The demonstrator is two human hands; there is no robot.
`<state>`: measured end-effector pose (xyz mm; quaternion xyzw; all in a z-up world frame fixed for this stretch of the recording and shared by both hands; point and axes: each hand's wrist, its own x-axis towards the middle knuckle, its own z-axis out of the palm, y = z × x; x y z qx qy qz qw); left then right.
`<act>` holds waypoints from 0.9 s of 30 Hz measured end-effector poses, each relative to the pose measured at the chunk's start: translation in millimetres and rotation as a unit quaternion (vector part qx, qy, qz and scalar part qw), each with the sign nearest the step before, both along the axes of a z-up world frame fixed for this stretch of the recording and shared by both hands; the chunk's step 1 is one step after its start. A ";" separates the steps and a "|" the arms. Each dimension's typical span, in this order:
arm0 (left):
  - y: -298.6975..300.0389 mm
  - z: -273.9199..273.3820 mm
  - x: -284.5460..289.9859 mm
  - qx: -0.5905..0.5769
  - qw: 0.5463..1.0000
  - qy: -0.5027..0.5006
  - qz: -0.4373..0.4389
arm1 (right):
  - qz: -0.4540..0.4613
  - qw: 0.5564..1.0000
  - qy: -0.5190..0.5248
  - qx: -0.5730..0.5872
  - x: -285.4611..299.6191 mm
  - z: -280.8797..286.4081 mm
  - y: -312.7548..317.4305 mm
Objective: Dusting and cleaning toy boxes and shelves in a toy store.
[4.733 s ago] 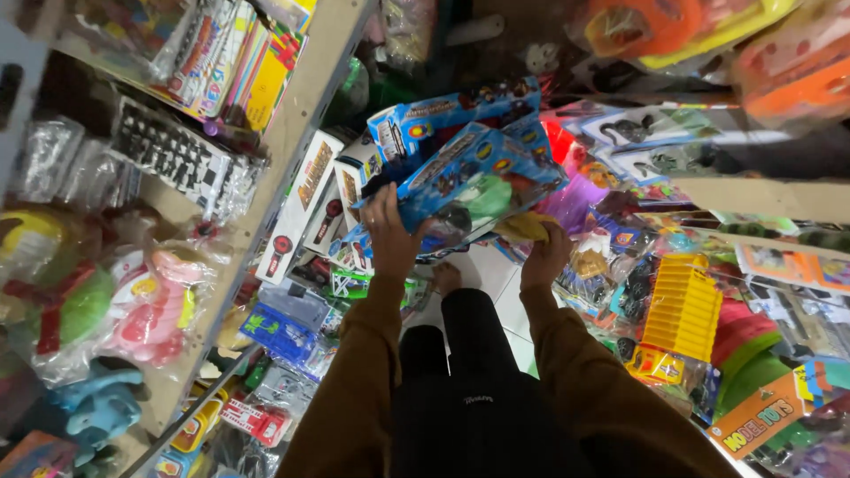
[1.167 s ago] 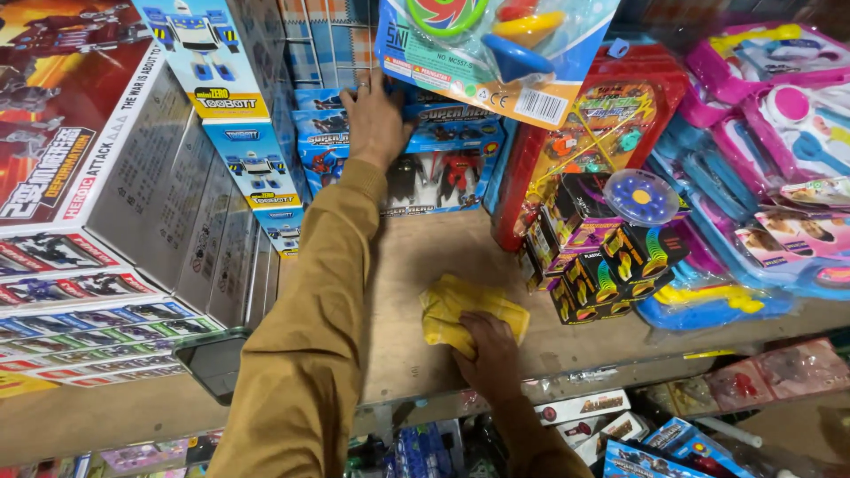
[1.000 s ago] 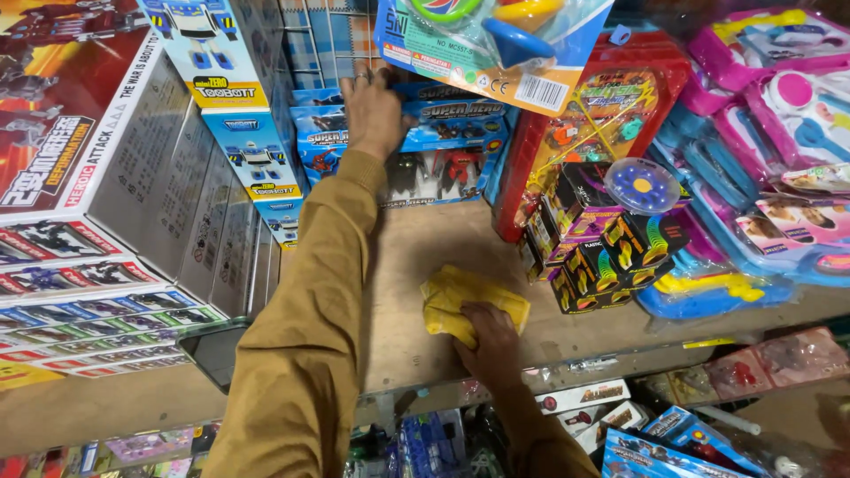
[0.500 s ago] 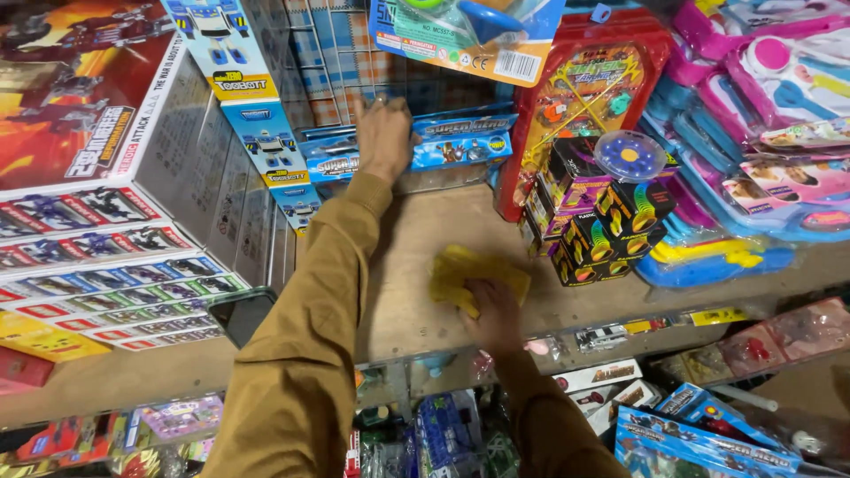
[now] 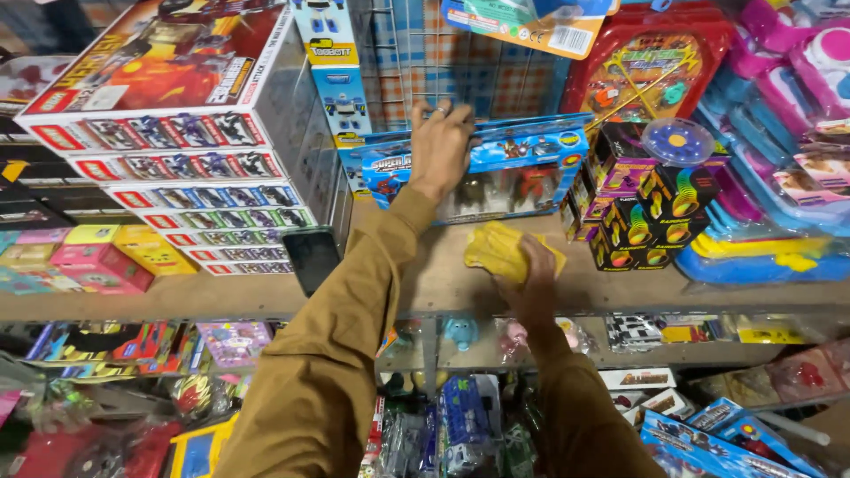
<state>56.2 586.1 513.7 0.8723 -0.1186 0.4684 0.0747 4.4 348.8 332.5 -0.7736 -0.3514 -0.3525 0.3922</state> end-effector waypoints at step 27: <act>-124.7 13.3 -307.9 -0.243 0.918 0.094 -0.298 | 0.273 0.737 0.374 0.493 -224.4 -159.9 -319.1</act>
